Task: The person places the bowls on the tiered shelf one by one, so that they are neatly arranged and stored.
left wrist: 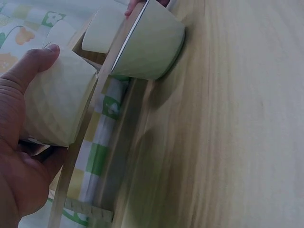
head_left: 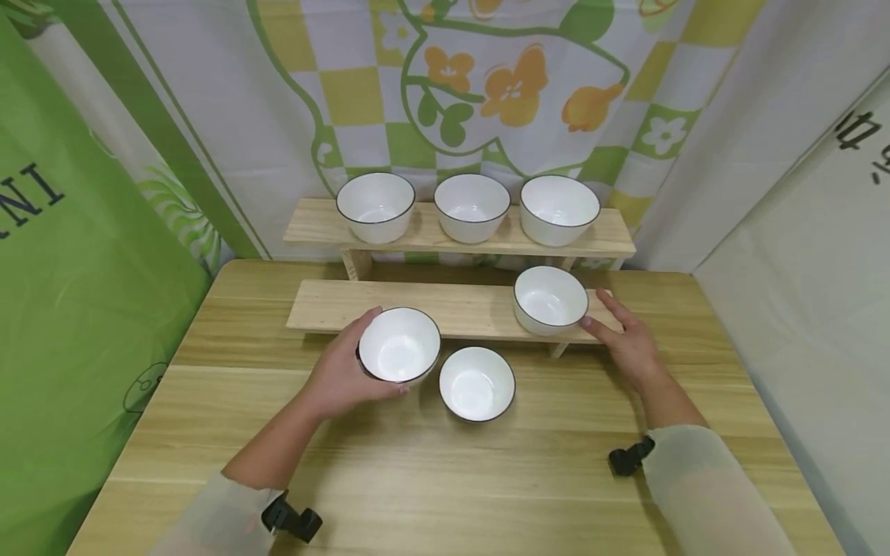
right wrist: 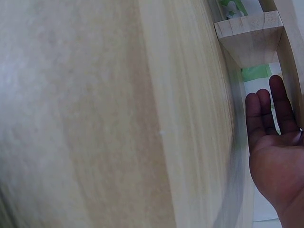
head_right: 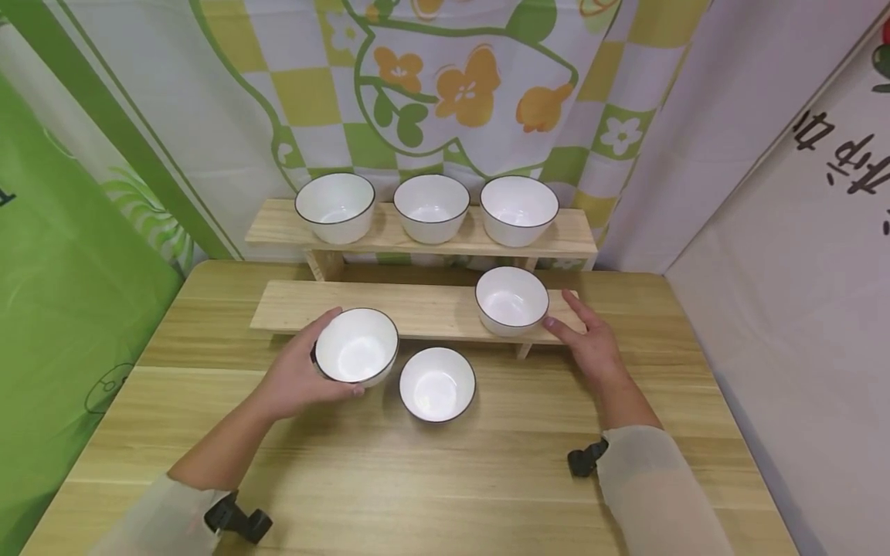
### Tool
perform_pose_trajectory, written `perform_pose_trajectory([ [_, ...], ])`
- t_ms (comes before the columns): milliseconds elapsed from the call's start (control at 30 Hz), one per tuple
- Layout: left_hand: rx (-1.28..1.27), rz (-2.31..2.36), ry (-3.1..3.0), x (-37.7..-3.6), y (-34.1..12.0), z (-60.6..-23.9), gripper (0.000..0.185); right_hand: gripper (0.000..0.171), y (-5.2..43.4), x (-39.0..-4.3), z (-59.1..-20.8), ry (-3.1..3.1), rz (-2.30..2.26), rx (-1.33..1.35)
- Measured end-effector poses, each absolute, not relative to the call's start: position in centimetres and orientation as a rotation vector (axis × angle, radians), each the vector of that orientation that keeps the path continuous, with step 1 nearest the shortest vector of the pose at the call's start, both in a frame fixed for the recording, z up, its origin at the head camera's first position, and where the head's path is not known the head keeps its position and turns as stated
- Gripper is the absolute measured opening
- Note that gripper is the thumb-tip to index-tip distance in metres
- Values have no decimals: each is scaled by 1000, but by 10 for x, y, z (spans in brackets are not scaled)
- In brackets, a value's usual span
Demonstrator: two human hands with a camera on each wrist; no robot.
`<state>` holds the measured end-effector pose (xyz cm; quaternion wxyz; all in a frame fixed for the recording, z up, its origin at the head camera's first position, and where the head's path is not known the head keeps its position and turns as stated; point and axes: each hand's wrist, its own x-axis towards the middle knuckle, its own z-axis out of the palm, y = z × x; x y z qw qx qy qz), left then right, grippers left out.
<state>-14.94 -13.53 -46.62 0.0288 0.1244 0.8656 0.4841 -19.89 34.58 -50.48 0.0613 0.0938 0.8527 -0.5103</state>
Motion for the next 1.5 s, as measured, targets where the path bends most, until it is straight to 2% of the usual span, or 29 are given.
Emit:
perform_pose_trajectory([
  [600, 365, 1582, 2629, -166, -117, -458, 126, 91, 347, -201, -506, 2557, -1631, 296],
  [1033, 408, 1650, 2622, -184, -98, -463, 107, 91, 345, -200, -506, 2557, -1626, 303],
  [1267, 323, 1631, 2621, -190, -88, -462, 127, 92, 345, -199, -506, 2556, -1636, 292],
  [1500, 312, 1674, 2588, -196, -75, -458, 128, 92, 346, -199, -506, 2573, -1620, 285],
])
